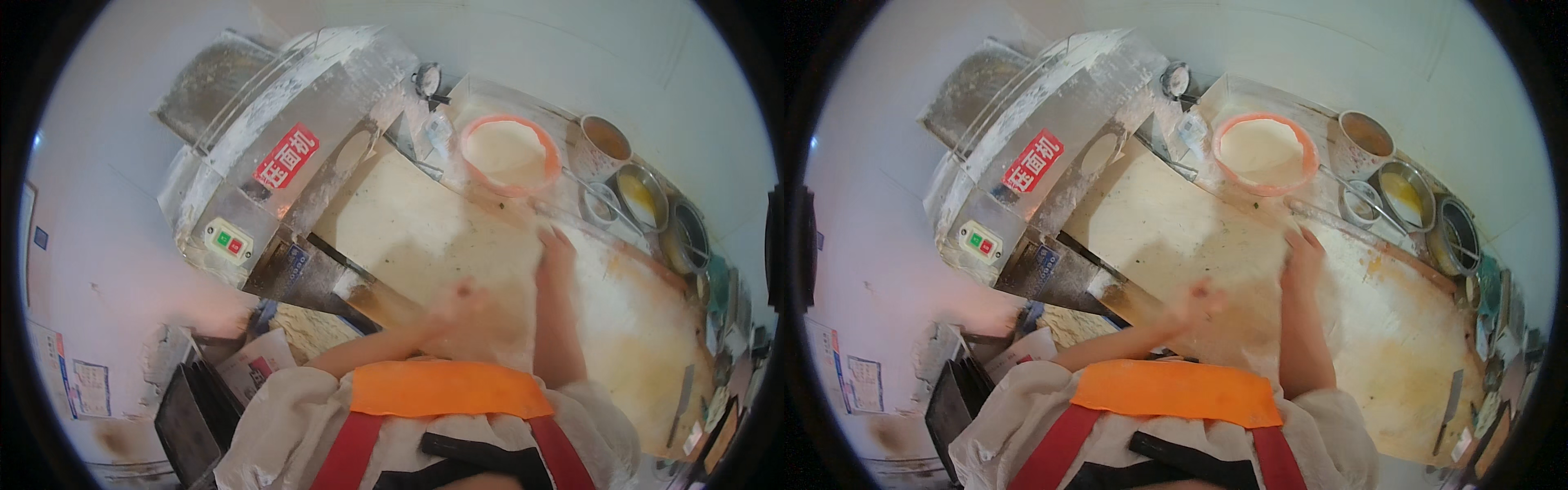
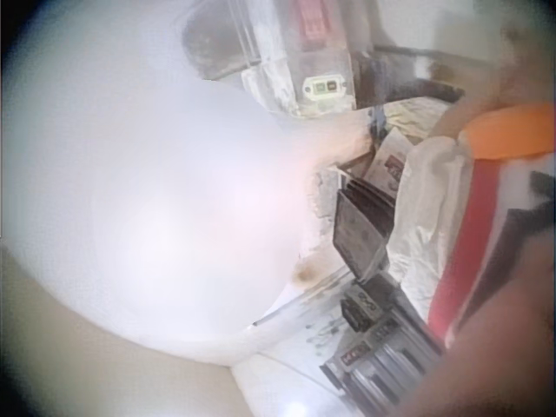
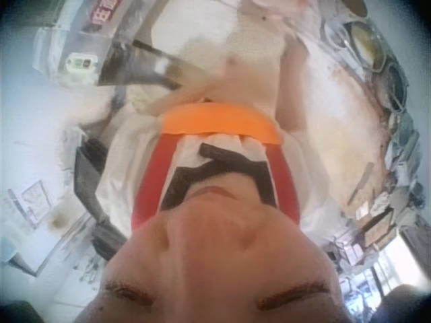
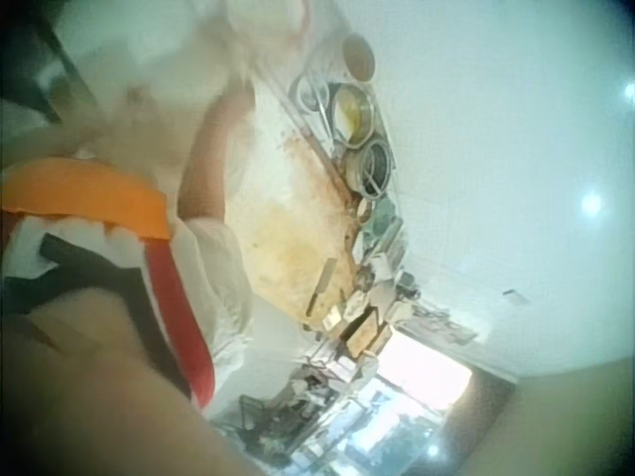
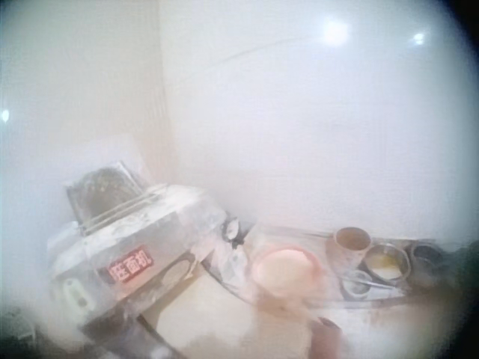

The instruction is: The person chops green onions with a cleaver, retrieves a package from a shelf, spreads the chopped onions over a large sheet of dough, passes the dough through a roller machine, and then presses it into a baking tray, applying oil with a brush and spraying liquid from a bottle.

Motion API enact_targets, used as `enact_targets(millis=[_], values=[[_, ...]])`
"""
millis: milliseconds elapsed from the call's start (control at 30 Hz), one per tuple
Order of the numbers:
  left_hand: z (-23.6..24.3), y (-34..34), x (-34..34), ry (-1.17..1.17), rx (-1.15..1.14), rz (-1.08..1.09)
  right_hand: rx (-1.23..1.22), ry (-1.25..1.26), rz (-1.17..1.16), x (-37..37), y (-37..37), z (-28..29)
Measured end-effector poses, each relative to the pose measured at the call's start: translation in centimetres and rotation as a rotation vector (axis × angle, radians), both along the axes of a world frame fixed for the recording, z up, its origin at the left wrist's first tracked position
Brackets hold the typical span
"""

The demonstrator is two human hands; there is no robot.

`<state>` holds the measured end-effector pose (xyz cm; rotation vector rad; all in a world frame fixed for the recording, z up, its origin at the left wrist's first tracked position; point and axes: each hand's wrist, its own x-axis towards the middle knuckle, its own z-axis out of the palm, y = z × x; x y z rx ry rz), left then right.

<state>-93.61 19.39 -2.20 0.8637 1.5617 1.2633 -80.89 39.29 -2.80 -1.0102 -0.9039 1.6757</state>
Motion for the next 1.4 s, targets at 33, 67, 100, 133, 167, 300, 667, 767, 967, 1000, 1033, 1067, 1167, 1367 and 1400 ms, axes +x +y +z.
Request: enact_targets(millis=[33,67,100,133,167,300,667,767,967,1000,1033,1067,1167,1367,1400], values=[[0.0,-0.2,-3.0,0.348,0.099,0.071,0.040,0.069,0.046,-4.0,0.8,0.6],[0.0,-0.3,-6.0,0.711,0.153,0.200,0.103,-0.052,0.233,-7.2,2.3,-0.1],[0.5,-0.7,-9.5,0.006,0.039,0.406,0.070,0.096,0.417,-10.9,2.1,0.9],[1.0,-1.4,-11.6,-0.156,0.133,0.560,0.029,0.245,0.604,-13.8,1.9,1.4],[1.3,-2.1,-13.1,-0.312,0.225,0.717,0.301,-0.122,0.513,-15.3,2.9,0.5],[-4.6,-4.4,-14.0,1.164,0.061,0.375,0.544,-1.093,0.301,-19.9,5.3,-9.1],[-1.5,-4.4,-9.7,0.950,-0.005,-0.436,0.014,-0.245,0.150,-6.9,-0.3,-6.4],[-2.2,-4.7,-4.3,0.748,0.135,-0.546,0.046,-0.194,-0.012,2.1,-0.7,-5.6],[1.1,-5.2,2.0,0.139,-0.046,-0.368,0.207,-0.482,-0.023,9.2,1.2,-0.4],[0.4,-5.2,1.3,-0.052,-0.056,-0.225,0.192,-0.505,-0.013,7.0,1.6,0.7],[-0.6,-5.0,0.0,-0.241,-0.059,-0.080,0.154,-0.549,-0.024,4.3,1.9,2.0],[-0.6,-4.1,-1.3,-0.227,-0.045,0.161,0.163,-0.379,0.090,2.9,3.2,1.6],[0.7,-1.3,-5.2,-0.338,0.198,0.682,0.341,-0.283,0.278,-1.1,5.1,0.2],[-15.5,-4.7,-9.3,0.056,-0.353,0.502,0.625,-1.345,0.344,-1.2,7.7,-12.9],[-15.7,-5.0,-8.3,0.186,-0.392,0.485,0.585,-1.377,0.360,-1.5,5.9,-11.3]])
